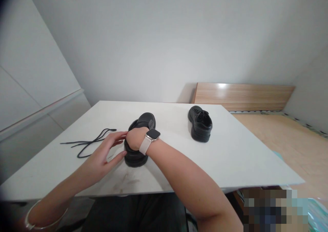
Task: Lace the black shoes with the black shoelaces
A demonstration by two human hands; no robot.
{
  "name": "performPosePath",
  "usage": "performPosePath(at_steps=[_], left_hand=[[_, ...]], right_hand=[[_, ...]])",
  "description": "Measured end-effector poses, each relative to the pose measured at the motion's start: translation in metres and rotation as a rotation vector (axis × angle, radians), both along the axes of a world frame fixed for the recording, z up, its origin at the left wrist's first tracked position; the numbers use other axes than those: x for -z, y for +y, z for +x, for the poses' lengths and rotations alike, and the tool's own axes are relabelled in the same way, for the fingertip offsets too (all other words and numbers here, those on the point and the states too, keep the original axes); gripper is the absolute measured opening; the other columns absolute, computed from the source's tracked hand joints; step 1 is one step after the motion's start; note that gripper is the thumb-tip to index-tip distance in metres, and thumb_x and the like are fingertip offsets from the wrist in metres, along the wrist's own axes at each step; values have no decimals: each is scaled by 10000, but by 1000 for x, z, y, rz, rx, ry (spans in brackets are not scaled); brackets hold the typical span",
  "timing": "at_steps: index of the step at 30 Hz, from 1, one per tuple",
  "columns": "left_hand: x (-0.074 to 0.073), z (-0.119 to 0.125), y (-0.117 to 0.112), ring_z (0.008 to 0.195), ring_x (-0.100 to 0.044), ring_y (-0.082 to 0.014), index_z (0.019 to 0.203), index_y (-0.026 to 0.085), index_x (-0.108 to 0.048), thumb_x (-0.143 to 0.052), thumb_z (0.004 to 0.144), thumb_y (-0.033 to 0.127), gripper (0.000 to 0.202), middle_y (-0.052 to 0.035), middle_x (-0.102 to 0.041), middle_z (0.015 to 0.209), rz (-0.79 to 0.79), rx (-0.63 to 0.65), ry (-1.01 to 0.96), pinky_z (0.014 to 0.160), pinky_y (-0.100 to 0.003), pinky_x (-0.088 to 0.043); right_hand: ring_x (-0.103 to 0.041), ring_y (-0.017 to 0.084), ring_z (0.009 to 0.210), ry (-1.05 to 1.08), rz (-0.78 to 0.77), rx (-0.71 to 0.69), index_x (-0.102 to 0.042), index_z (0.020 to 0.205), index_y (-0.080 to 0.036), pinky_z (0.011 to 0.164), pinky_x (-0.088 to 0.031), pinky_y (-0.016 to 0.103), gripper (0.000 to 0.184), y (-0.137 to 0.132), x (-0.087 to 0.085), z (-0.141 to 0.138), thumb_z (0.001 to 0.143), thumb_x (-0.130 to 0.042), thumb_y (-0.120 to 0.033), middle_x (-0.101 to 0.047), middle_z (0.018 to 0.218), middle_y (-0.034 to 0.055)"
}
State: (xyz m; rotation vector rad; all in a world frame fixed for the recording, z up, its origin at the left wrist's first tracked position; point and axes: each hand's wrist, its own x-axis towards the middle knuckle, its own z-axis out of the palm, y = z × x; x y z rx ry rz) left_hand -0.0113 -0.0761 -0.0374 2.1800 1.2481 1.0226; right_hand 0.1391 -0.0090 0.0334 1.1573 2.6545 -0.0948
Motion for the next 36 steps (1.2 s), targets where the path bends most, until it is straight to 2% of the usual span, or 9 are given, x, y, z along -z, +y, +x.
performPosePath(at_steps=[7, 13, 16, 19, 21, 26, 29, 32, 36], left_hand=[[5, 7, -3, 1319, -495, -291, 1463, 312, -325, -582, 945, 377, 582, -114, -437, 1458, 27, -7, 5, 1120, -503, -444], [0, 15, -2, 1237, -525, -313, 1294, 280, -518, -624, 911, 419, 421, -109, -563, 1291, 106, -116, -49, 1069, -519, -454], [-12, 18, -5, 1065, -612, -286, 1167, 247, -605, -592, 915, 521, 372, -96, -645, 1153, -24, -96, -259, 960, -469, -524], [-28, 17, -11, 963, -659, -287, 1027, 207, -664, -338, 951, 695, 592, -109, -702, 978, -279, 30, -582, 818, -450, -580], [-39, 13, -16, 920, -676, -291, 913, 229, -679, -257, 938, 738, 662, -96, -701, 840, -403, 14, -735, 726, -442, -600], [-54, -10, -32, 720, -670, -253, 792, 293, -676, -610, 849, 533, 255, -30, -691, 733, -438, -231, -855, 570, -385, -593], [-56, -30, -40, 609, -609, -215, 794, 277, -700, -630, 846, 433, 179, -27, -693, 722, -374, -349, -870, 498, -353, -549], [-50, -49, -42, 632, -596, -204, 831, 262, -721, -641, 841, 352, 121, -30, -706, 749, -344, -444, -913, 486, -322, -515], [-23, -75, -31, 646, -608, -204, 911, 219, -686, -697, 783, 381, 207, -44, -726, 816, -329, -503, -900, 537, -322, -516]], right_hand=[[-722, 323, 982, 114, 101, 49, -722, 1037, -82, 726, -569, 371, 283, -10, -15, 19, 905, -480, -146, -742, 1024, 200], [-678, 230, 820, 443, 381, 201, -668, 949, -151, 654, -466, 299, 203, -25, -34, 29, 897, -475, -184, -726, 940, 115], [-626, 193, 804, 626, 451, 218, -629, 932, -170, 642, -408, 287, 152, -39, -40, 28, 908, -480, -189, -697, 919, 72], [-588, 193, 822, 728, 532, 72, -612, 930, -168, 667, -396, 309, 134, -57, -40, 20, 939, -482, -201, -663, 905, 64], [-573, 207, 841, 719, 580, -120, -620, 926, -165, 706, -405, 336, 157, -70, -37, 13, 962, -473, -209, -657, 900, 72], [-570, 221, 1023, 794, 532, -404, -654, 1026, -161, 897, -439, 380, 260, -90, -19, 11, 1012, -442, -311, -696, 1110, 94], [-546, 205, 1165, 972, 481, -334, -616, 1174, -187, 976, -430, 370, 250, -94, -3, 23, 1004, -477, -308, -654, 1265, 93], [-545, 253, 1152, 986, 462, -148, -570, 1252, -169, 968, -425, 422, 326, -93, 18, 35, 987, -527, -355, -645, 1247, 127], [-537, 300, 1129, 812, 416, 5, -543, 1281, -128, 1001, -384, 489, 487, -89, 46, 42, 936, -609, -466, -639, 1226, 149]])
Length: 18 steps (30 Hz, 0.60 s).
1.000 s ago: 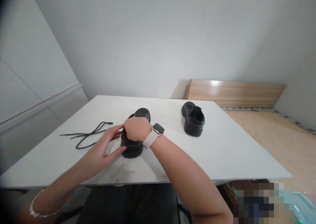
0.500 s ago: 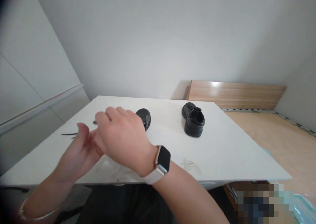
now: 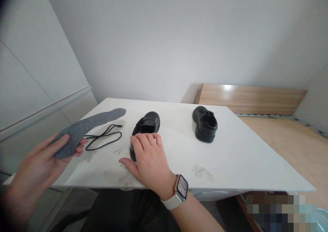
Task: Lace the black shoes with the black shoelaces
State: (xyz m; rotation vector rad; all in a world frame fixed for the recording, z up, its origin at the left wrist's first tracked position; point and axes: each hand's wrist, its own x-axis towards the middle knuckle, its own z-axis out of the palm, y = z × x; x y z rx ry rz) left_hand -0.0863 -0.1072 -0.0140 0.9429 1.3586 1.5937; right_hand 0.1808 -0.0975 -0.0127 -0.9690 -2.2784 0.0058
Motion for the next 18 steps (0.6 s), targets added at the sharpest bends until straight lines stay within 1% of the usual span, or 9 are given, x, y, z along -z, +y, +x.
performPosePath(at_steps=[3, 5, 8, 10, 12, 13, 15, 17, 18], left_hand=[[29, -17, 12, 662, -651, -228, 1106, 171, -605, -718, 735, 489, 501, -74, -739, 872, -88, 88, 169, 643, -372, -555], [47, -26, 19, 675, -661, -250, 1255, 168, -543, -644, 774, 550, 623, -101, -736, 965, -156, 76, 486, 699, -429, -555], [60, -33, 24, 810, -657, -328, 1333, 163, -529, -527, 858, 528, 599, -166, -697, 1112, -97, -78, 1039, 796, -531, -523], [61, -30, 22, 1043, -602, -420, 1338, 151, -531, -496, 899, 505, 565, -212, -644, 1199, 45, -208, 1247, 917, -627, -459], [57, -17, 17, 1203, -520, -443, 1329, 164, -532, -520, 915, 498, 532, -210, -597, 1254, 191, -243, 1285, 1015, -657, -395], [55, -6, 13, 1236, -509, -423, 1339, 182, -520, -548, 915, 493, 527, -191, -578, 1283, 246, -191, 1252, 1048, -636, -390], [53, 22, 6, 1256, -528, -348, 1404, 230, -446, -609, 904, 459, 573, -141, -544, 1347, 319, 37, 1119, 1083, -551, -422], [55, 54, 2, 1328, -486, -327, 1515, 256, -277, -692, 853, 411, 797, -141, -441, 1473, 328, 245, 1010, 1108, -512, -427], [57, 69, 2, 1358, -462, -324, 1545, 263, -199, -711, 834, 365, 883, -146, -379, 1527, 343, 293, 967, 1119, -505, -424]], right_hand=[[-548, 288, 1090, -44, -38, 67, -516, 1307, -121, 1010, -366, 498, 452, 2, 13, -1, 936, -630, -352, -660, 1169, 137], [-550, 281, 1071, -43, -42, 97, -510, 1303, -115, 998, -367, 493, 406, 2, 17, -2, 937, -614, -257, -667, 1146, 132], [-547, 278, 1037, -39, -47, 112, -541, 1245, -121, 972, -376, 487, 327, 4, 18, -5, 930, -594, -190, -672, 1110, 120], [-542, 280, 1023, -34, -54, 113, -553, 1225, -124, 965, -380, 490, 307, 5, 18, -6, 926, -590, -178, -672, 1092, 117], [-537, 284, 1024, -23, -60, 111, -556, 1227, -113, 966, -383, 496, 312, 6, 18, -9, 921, -591, -167, -668, 1092, 121], [-535, 286, 1027, -15, -63, 108, -557, 1229, -105, 966, -387, 497, 318, 6, 18, -10, 918, -591, -160, -665, 1092, 124], [-532, 287, 1030, 7, -70, 98, -564, 1231, -93, 962, -399, 497, 318, 6, 18, -13, 919, -585, -147, -659, 1085, 128], [-529, 286, 1041, 38, -73, 84, -570, 1244, -93, 961, -411, 494, 317, 5, 17, -16, 932, -564, -148, -651, 1088, 130], [-527, 284, 1049, 59, -74, 75, -573, 1252, -97, 965, -416, 492, 317, 4, 16, -16, 941, -551, -149, -646, 1100, 130]])
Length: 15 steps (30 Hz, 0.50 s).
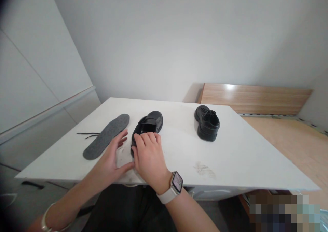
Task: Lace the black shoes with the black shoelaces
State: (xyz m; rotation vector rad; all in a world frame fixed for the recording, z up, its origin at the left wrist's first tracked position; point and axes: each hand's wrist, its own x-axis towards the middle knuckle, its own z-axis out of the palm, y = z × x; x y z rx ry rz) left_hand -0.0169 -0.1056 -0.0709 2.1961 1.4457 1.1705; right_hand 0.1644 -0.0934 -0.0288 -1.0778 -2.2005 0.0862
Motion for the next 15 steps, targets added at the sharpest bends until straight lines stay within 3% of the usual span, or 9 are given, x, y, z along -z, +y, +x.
performPosePath(at_steps=[2, 4, 9, 12, 15], left_hand=[[4, 25, 3, 1420, -391, -323, 1561, 261, -126, -690, 814, 256, 936, -153, -295, 1581, 25, 50, -47, 1157, -511, -384], [4, 41, 8, 1445, -355, -321, 1553, 257, -149, -645, 812, 197, 893, -154, -297, 1576, 51, 28, -84, 1167, -523, -368], [-5, 46, 20, 1296, -525, -321, 1296, 262, -457, -675, 819, 274, 524, -117, -488, 1421, -43, -75, -137, 1070, -533, -458], [-13, 32, 22, 1063, -655, -263, 1143, 250, -452, -734, 801, 377, 461, -79, -611, 1218, -92, -85, -287, 917, -445, -553], [-24, 8, 27, 933, -681, -213, 1112, 253, -426, -761, 777, 403, 497, -63, -619, 1173, -77, -102, -423, 771, -349, -578]], right_hand=[[-523, 276, 1071, 50, 2, -20, -578, 1263, -106, 979, -425, 483, 319, -3, -2, 0, 950, -529, -145, -634, 1137, 131], [-519, 266, 1106, 107, 9, -45, -583, 1264, -118, 999, -433, 468, 320, -7, -2, 3, 952, -516, -136, -615, 1195, 135], [-482, 263, 1249, 149, 115, -61, -577, 1256, -168, 1057, -421, 464, 311, -9, -3, 25, 954, -507, -142, -545, 1350, 139], [-488, 278, 1258, 127, 246, 105, -595, 1222, -182, 1054, -412, 488, 278, 3, -6, 57, 958, -510, -162, -545, 1347, 145], [-504, 317, 1230, 54, 331, 377, -633, 1159, -176, 1037, -404, 519, 237, 23, -9, 101, 949, -530, -213, -554, 1332, 157]])
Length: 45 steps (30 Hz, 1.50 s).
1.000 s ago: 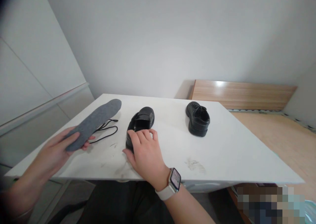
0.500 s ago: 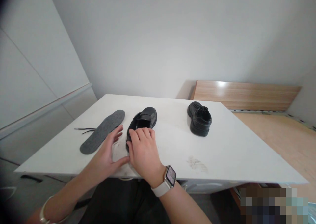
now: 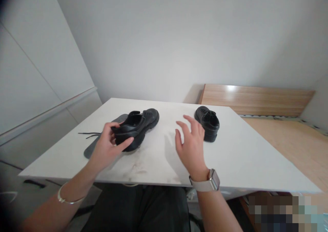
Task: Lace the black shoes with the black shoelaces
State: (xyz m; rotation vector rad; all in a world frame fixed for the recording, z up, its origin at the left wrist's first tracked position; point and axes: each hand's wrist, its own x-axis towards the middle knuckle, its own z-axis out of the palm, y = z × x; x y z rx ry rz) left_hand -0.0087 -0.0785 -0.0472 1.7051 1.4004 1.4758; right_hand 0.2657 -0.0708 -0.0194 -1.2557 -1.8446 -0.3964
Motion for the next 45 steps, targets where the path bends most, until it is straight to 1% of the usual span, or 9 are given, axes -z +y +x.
performPosePath(at_steps=[7, 13, 17, 21, 26, 31, 36, 40, 45], left_hand=[[-24, -82, 71, 967, -648, -236, 1103, 265, -454, -827, 687, 386, 572, -24, -612, 1077, 220, -264, 122, 807, -395, -542], [-2, -145, 135, 972, -611, -218, 1073, 208, -490, -815, 680, 370, 536, 12, -565, 986, 171, -388, 234, 825, -385, -490], [19, -162, 139, 977, -603, -200, 1104, 183, -480, -755, 762, 414, 496, 10, -567, 1018, 112, -365, 227, 831, -360, -508], [26, -165, 138, 1006, -622, -265, 1180, 187, -448, -796, 717, 403, 619, -56, -587, 1088, 64, -308, 254, 872, -466, -539], [12, -151, 131, 1370, -406, -398, 1386, 147, -337, -788, 728, 400, 836, -215, -412, 1432, 254, -377, 408, 1127, -610, -350], [-20, -87, 100, 1351, -454, -310, 1260, 182, -527, -636, 884, 314, 413, -152, -513, 1387, 510, -300, 457, 1176, -527, -334], [-42, -3, 78, 1066, -631, -215, 1126, 186, -622, -559, 944, 367, 265, -94, -641, 1140, 227, 307, 326, 941, -384, -565], [-43, 13, 81, 1068, -597, -222, 1170, 206, -621, -649, 880, 405, 353, -102, -574, 1191, 162, 343, 288, 845, -358, -596], [-35, 5, 87, 1070, -584, -259, 1112, 227, -673, -642, 853, 275, 266, -86, -647, 1116, 223, 304, 541, 958, -465, -514]], right_hand=[[-489, 377, 1190, -160, -129, 463, -600, 1242, -133, 985, -381, 528, 384, 48, 21, 89, 906, -561, -313, -576, 1316, 185], [-481, 368, 1109, -131, -218, 481, -603, 1151, -145, 858, -366, 471, 318, 65, 42, 101, 887, -547, -314, -669, 1136, 175], [-508, 340, 1018, -28, -154, 423, -652, 1049, -161, 839, -353, 453, 250, 71, 44, 101, 833, -592, -272, -680, 946, 159], [-524, 310, 910, 40, -68, 338, -679, 961, -157, 836, -376, 446, 192, 74, 44, 101, 813, -603, -254, -649, 814, 133], [-517, 268, 825, 17, 71, 162, -666, 894, -171, 799, -398, 404, 127, 57, 36, 74, 888, -570, -254, -662, 776, 98], [-474, 229, 754, -89, 131, -94, -648, 908, -191, 741, -365, 375, 99, 29, 27, -3, 920, -553, -167, -640, 726, 45], [-455, 227, 783, -143, 129, -275, -641, 935, -181, 706, -328, 380, 102, 18, 18, -77, 937, -539, -166, -617, 758, 52], [-444, 221, 783, -211, 145, -333, -622, 877, -181, 680, -304, 382, 103, 21, 21, -105, 920, -541, -136, -610, 795, 53], [-457, 212, 778, -254, 96, -415, -611, 850, -178, 692, -322, 374, 104, 16, 35, -112, 917, -542, -137, -596, 781, 45]])
